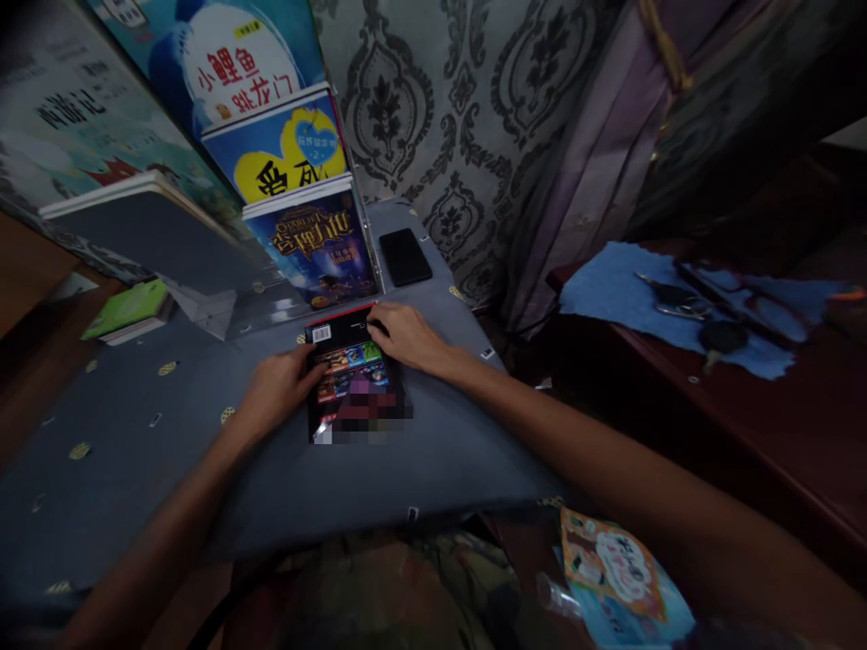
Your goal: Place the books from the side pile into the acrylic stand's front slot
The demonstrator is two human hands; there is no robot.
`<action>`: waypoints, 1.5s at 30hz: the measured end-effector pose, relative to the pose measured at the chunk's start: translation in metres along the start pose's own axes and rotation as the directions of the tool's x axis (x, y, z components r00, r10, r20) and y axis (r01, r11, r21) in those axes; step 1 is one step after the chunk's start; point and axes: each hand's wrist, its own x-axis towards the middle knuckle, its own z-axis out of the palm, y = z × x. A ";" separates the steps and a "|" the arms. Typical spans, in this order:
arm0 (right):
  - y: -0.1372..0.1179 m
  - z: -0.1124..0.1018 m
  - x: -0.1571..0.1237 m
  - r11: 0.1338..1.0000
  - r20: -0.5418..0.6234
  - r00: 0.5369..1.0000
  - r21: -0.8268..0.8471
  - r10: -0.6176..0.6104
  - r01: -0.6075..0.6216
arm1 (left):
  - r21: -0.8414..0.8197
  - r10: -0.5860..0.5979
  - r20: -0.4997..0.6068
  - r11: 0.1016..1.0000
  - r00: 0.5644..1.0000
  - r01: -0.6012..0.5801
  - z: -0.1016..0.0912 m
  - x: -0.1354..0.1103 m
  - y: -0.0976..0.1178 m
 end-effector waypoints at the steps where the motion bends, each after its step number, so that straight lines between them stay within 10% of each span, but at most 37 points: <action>1: 0.003 0.003 0.003 1.000 -0.009 1.000 -0.005 -0.006 0.006 | -0.031 0.018 0.002 0.999 1.000 -0.017 0.000 0.003 -0.004; 10: 0.010 0.014 0.000 0.998 -0.033 0.998 -0.045 -0.046 0.044 | -0.066 0.221 -0.202 0.969 0.954 -0.238 0.021 0.038 -0.046; 19: 0.002 0.012 -0.010 0.988 0.066 0.998 -0.153 -0.004 0.015 | -0.080 0.268 -0.149 0.956 0.952 -0.281 0.029 0.033 -0.061; 45: -0.036 -0.009 -0.096 0.972 0.193 0.977 -0.197 -0.087 0.125 | -0.091 0.398 -0.144 0.906 0.906 -0.413 0.036 -0.019 -0.025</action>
